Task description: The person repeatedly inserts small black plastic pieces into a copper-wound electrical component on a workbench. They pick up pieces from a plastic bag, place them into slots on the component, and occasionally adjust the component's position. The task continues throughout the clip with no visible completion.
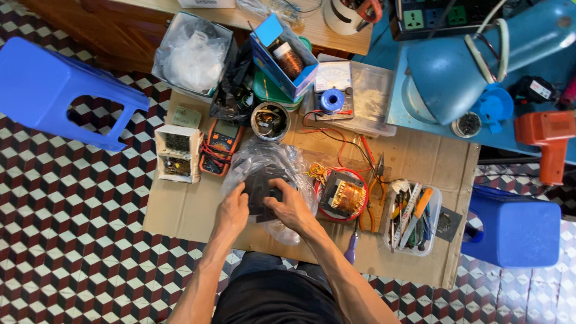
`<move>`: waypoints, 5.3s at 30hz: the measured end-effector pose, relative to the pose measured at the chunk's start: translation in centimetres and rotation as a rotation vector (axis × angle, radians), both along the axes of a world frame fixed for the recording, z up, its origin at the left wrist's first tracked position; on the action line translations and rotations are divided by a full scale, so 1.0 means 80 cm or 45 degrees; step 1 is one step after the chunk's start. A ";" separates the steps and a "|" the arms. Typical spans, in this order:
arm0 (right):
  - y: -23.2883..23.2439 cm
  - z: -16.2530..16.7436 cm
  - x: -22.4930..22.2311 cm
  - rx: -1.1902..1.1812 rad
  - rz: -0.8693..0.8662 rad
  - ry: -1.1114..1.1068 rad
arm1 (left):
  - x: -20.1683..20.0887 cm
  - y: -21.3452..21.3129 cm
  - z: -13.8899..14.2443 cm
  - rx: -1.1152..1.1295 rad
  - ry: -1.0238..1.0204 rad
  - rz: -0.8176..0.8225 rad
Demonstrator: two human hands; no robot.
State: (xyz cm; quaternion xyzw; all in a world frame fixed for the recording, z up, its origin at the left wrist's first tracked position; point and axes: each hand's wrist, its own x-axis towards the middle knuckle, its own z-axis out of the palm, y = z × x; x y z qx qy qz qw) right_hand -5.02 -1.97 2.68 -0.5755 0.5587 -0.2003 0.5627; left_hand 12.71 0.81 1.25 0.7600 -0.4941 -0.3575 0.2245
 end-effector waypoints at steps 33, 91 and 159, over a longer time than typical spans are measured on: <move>0.013 -0.049 -0.250 0.373 -0.721 -0.121 | -0.202 -0.081 -0.029 0.505 1.068 -0.080; 0.102 -0.009 -0.140 0.337 -0.716 0.041 | -0.094 -0.017 0.022 -0.158 0.406 -0.036; 0.092 0.024 -0.146 0.675 -0.682 -0.463 | -0.039 -0.010 0.022 0.416 0.834 0.336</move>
